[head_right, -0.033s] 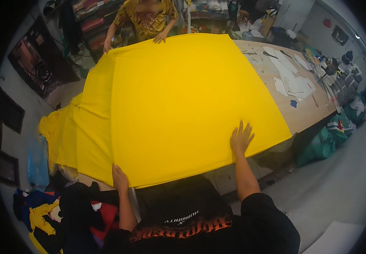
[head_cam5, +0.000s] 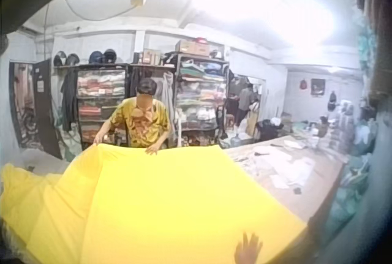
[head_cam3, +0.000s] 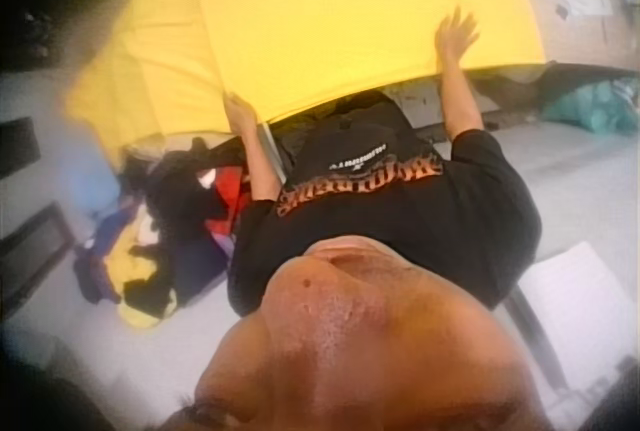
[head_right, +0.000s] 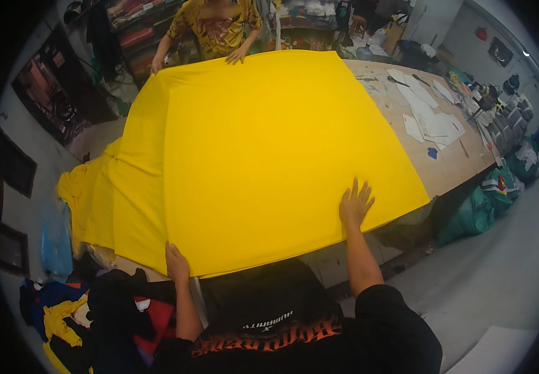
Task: The person and a coworker spread and align a large yellow fabric on a table. The person uses a long straight-edge cutter to slice the fabric into sections while the coworker holds the fabric in place. The process is repeated multiple times to produce several cut pieces.
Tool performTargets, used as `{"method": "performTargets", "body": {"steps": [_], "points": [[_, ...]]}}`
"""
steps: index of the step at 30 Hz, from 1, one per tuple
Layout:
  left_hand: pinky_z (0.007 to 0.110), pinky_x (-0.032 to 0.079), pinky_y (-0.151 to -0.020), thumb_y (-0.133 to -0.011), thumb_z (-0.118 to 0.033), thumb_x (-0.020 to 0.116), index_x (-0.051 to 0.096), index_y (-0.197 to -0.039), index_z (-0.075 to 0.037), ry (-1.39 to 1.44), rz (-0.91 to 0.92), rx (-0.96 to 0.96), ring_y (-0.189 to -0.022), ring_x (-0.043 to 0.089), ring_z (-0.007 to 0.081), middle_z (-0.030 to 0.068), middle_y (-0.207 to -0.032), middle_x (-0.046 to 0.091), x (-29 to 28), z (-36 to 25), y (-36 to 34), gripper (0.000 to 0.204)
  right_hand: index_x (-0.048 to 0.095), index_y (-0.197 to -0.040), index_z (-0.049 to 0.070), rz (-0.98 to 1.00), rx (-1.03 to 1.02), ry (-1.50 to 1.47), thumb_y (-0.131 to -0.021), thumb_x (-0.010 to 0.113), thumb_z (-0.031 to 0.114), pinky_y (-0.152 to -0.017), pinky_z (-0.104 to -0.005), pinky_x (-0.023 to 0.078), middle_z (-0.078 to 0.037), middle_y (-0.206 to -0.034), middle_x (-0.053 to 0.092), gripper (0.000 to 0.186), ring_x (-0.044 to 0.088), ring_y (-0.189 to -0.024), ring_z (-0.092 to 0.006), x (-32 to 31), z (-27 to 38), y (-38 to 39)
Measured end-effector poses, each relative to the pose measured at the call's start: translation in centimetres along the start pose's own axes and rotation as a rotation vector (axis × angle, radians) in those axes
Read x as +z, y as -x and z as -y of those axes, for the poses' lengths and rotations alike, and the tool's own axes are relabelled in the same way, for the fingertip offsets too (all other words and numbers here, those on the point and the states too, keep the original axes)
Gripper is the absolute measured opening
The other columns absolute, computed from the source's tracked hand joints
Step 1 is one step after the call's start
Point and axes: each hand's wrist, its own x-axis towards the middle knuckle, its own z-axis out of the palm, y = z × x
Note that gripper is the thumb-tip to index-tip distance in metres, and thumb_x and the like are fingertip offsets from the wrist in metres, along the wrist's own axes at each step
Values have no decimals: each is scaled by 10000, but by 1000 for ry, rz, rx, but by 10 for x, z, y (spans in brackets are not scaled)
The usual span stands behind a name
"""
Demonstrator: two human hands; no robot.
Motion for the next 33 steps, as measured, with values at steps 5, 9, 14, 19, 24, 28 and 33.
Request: {"method": "performTargets", "body": {"steps": [5,9,14,19,24,28,33], "points": [[494,422,-1140,-1152,-431,315,478,-1537,-36,9,-18,20,-1392,515,450,237,-1536,541,6,9,-3,575,302,-1684,219,-3,-1,-9,-1131,342,420,-1301,-600,55,-179,-1757,197,590,150,-1627,-361,-1,-1,1],[491,423,-1140,-1152,-426,316,491,-1526,-31,1,-21,15,-1390,519,444,236,-1523,556,8,9,-3,571,313,-1681,216,-16,-5,9,-1128,345,419,-1300,-602,64,-181,-1753,210,589,159,-1624,-364,2,-4,0],[494,421,-1141,-1154,-452,278,524,-1504,-25,14,-3,-31,-1391,523,424,231,-1507,572,6,19,0,605,313,-1681,218,-31,-17,29,-1130,340,418,-1301,-600,67,-176,-1753,214,587,161,-1625,-358,4,-5,-1],[493,408,-1152,-1155,-460,252,550,-1474,6,4,3,-45,-1383,523,432,241,-1500,572,9,33,-3,639,308,-1683,222,-12,-1,22,-1132,331,423,-1302,-595,69,-173,-1754,211,587,157,-1627,-352,-1,-1,0],[494,399,-1164,-1157,-457,235,557,-1464,19,4,8,-40,-1390,514,438,255,-1498,569,10,28,-2,651,308,-1684,226,-14,-3,16,-1126,357,408,-1299,-603,76,-176,-1754,212,589,165,-1625,-357,-2,-5,0],[498,402,-1167,-1159,-448,232,555,-1459,33,93,-3,-15,-1397,510,439,257,-1493,573,20,48,-7,653,319,-1680,230,-41,-25,-2,-1116,391,387,-1295,-614,89,-181,-1749,226,590,184,-1620,-366,-4,1,-3],[501,408,-1162,-1157,-447,253,574,-1444,31,-5,-43,-37,-1375,532,447,269,-1480,581,10,35,1,644,352,-1666,203,-69,-17,17,-1122,380,400,-1289,-624,108,-189,-1740,247,579,196,-1613,-376,3,-5,3]]}}
